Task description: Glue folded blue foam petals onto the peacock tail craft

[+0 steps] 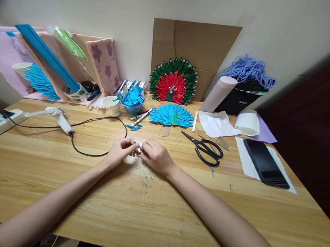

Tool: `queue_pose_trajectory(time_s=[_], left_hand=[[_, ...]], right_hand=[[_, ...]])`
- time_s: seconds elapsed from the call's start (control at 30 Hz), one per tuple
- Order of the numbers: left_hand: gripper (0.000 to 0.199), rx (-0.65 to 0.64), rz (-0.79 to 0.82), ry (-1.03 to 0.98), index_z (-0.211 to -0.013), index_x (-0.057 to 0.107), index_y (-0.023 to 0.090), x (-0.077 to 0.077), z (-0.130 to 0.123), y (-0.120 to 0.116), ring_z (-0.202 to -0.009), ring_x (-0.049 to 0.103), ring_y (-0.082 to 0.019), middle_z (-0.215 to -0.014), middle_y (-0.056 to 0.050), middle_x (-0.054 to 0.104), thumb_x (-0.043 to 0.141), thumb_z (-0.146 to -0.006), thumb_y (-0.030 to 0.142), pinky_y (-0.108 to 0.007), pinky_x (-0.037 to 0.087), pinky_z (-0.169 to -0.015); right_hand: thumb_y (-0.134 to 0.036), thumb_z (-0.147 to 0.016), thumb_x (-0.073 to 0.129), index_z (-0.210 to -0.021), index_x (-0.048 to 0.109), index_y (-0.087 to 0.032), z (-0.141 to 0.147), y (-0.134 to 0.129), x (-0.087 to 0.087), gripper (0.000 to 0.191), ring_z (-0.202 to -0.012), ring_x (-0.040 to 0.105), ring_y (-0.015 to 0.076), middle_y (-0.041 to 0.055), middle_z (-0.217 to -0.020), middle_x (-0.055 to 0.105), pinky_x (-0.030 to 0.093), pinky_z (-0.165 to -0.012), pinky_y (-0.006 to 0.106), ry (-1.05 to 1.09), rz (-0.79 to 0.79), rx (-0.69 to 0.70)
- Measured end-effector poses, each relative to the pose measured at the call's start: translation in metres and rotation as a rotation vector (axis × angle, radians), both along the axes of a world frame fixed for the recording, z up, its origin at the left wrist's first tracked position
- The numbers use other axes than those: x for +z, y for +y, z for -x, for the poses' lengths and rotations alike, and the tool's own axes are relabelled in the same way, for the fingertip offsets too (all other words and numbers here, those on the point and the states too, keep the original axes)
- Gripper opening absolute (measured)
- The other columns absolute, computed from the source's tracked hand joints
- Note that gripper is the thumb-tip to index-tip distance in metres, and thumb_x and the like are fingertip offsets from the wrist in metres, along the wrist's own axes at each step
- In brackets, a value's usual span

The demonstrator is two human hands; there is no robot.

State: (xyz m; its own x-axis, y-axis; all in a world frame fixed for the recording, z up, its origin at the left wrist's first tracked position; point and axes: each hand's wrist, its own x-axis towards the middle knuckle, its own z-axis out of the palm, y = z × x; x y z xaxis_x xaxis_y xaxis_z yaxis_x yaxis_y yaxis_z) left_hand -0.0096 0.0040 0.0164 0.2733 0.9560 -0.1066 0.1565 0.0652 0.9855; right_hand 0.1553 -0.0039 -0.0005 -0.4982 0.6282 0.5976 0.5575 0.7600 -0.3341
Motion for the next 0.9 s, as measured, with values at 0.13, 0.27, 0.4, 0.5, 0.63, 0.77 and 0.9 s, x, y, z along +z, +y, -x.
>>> queue_pose_trajectory(time_s=[0.13, 0.27, 0.4, 0.5, 0.63, 0.77, 0.9], left_hand=[[0.023, 0.023, -0.003, 0.002, -0.061, 0.058, 0.012, -0.0036, -0.0003, -0.0001, -0.05, 0.051, -0.009, -0.056, 0.0, 0.058, 0.061, -0.069, 0.033, -0.02, 0.041, -0.05], [0.025, 0.033, 0.035, -0.023, -0.063, 0.058, 0.012, -0.0072, 0.0011, 0.0004, -0.05, 0.052, -0.01, -0.057, -0.001, 0.059, 0.06, -0.071, 0.035, -0.021, 0.043, -0.051], [0.027, 0.055, 0.042, -0.026, -0.066, 0.059, 0.011, -0.0077, 0.0016, 0.0005, -0.053, 0.056, -0.012, -0.06, -0.003, 0.061, 0.061, -0.07, 0.038, -0.023, 0.045, -0.051], [0.028, 0.064, 0.021, -0.026, -0.068, 0.059, 0.011, -0.0072, 0.0013, 0.0003, -0.057, 0.058, -0.014, -0.061, -0.004, 0.061, 0.061, -0.07, 0.039, -0.024, 0.046, -0.052], [0.027, 0.043, -0.021, -0.014, -0.072, 0.059, 0.011, -0.0076, 0.0018, -0.0001, -0.058, 0.058, -0.014, -0.064, -0.004, 0.061, 0.06, -0.072, 0.039, -0.025, 0.047, -0.053], [0.027, 0.013, -0.145, 0.101, -0.074, 0.062, 0.012, -0.0074, 0.004, 0.0001, -0.061, 0.058, -0.014, -0.068, -0.005, 0.063, 0.056, -0.076, 0.038, -0.023, 0.045, -0.055], [0.026, 0.01, -0.324, 0.218, -0.076, 0.065, 0.014, -0.0032, 0.0058, -0.0004, -0.065, 0.057, -0.014, -0.073, -0.005, 0.063, 0.053, -0.079, 0.036, -0.023, 0.043, -0.06]], right_hand=[[-0.012, -0.081, 0.047, -0.075, 0.053, -0.018, 0.0006, -0.0004, -0.001, 0.011, -0.073, 0.055, 0.016, 0.0064, -0.077, 0.062, 0.046, -0.067, 0.027, -0.013, -0.031, 0.003], [-0.013, -0.081, 0.049, -0.079, 0.054, -0.019, 0.0006, -0.0001, -0.0011, 0.008, -0.074, 0.056, 0.0163, 0.0059, -0.078, 0.062, 0.046, -0.067, 0.028, 0.044, 0.046, -0.004], [-0.016, -0.08, 0.052, -0.086, 0.055, -0.019, 0.0006, 0.0005, 0.0019, 0.008, -0.073, 0.057, 0.0148, 0.004, -0.08, 0.059, 0.047, -0.067, 0.027, 0.166, 0.222, -0.024], [-0.019, -0.08, 0.054, -0.085, 0.056, -0.019, 0.0004, 0.0013, 0.0047, 0.006, -0.066, 0.058, 0.0124, 0.0025, -0.078, 0.058, 0.047, -0.061, 0.024, 0.234, 0.347, -0.045], [-0.021, -0.08, 0.054, -0.079, 0.058, -0.018, 0.0001, 0.0027, 0.0059, 0.005, -0.066, 0.057, 0.0127, 0.0011, -0.072, 0.058, 0.046, -0.061, 0.024, 0.247, 0.404, -0.06], [-0.021, -0.08, 0.054, -0.077, 0.059, -0.017, -0.0004, 0.0046, 0.0036, 0.006, -0.065, 0.057, 0.0128, 0.0013, -0.07, 0.059, 0.045, -0.061, 0.025, 0.267, 0.435, -0.07], [-0.022, -0.08, 0.054, -0.077, 0.059, -0.017, -0.0013, 0.007, -0.0002, 0.007, -0.064, 0.058, 0.013, 0.0018, -0.071, 0.062, 0.046, -0.059, 0.025, 0.342, 0.515, -0.062]])
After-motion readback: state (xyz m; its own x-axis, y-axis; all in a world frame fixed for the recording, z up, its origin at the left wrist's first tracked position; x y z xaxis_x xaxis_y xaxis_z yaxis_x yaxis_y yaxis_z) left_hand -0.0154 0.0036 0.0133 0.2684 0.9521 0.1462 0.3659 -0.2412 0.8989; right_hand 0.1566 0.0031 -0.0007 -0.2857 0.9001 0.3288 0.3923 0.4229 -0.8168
